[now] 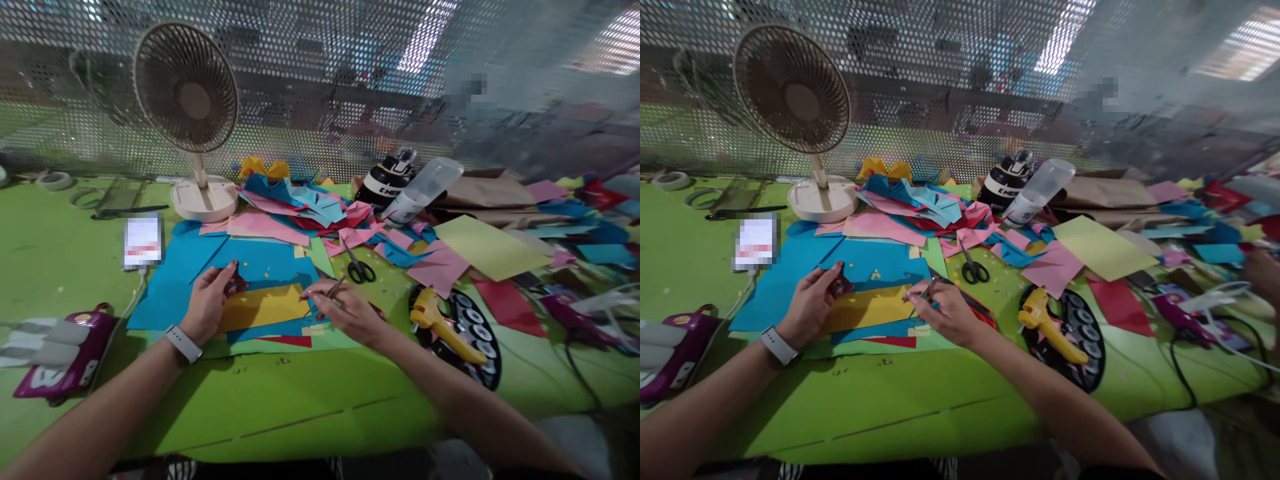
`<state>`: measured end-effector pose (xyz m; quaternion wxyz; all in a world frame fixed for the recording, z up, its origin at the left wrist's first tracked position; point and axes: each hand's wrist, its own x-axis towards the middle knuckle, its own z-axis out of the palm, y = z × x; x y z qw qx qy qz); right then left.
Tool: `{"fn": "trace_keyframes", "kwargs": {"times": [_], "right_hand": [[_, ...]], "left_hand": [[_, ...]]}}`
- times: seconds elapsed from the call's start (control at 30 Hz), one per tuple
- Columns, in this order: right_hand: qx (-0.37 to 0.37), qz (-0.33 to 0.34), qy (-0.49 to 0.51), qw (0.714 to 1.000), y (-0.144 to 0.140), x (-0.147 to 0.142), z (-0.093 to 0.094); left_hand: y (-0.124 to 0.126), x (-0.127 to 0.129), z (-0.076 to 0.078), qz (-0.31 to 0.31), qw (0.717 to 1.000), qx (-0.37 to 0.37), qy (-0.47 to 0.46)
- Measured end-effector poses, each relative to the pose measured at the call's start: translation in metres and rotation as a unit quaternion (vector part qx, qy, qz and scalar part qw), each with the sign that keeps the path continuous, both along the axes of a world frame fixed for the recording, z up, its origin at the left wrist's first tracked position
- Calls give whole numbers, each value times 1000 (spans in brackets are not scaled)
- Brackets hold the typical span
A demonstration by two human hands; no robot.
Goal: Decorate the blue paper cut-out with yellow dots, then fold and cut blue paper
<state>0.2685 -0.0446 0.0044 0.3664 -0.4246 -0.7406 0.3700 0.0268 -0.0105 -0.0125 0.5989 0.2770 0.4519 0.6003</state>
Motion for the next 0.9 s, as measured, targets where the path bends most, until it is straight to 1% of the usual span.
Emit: {"fn": "trace_keyframes", "kwargs": {"times": [0.07,0.1,0.17,0.27,0.37,0.47,0.7,0.9], "right_hand": [[32,8,-56,998,1,4,6],[28,8,-72,997,1,6,9],[-21,10,-82,996,3,10,15],[-124,-3,-35,992,7,14,18],[-176,-64,57,981,14,10,17],[-189,-107,113,970,25,1,11],[-194,-149,174,954,49,-16,-13],[-198,-153,201,947,62,-28,-24]], "left_hand": [[0,1,1,-2,1000,-3,3],[0,1,2,-2,1000,-3,8],[0,2,3,-3,1000,-2,17],[-1,2,5,-2,1000,-2,13],[-1,1,4,-5,1000,-3,4],[0,0,2,1,1000,0,-15],[3,-1,0,6,999,3,-49],[3,-2,3,20,997,-17,-77]]}}
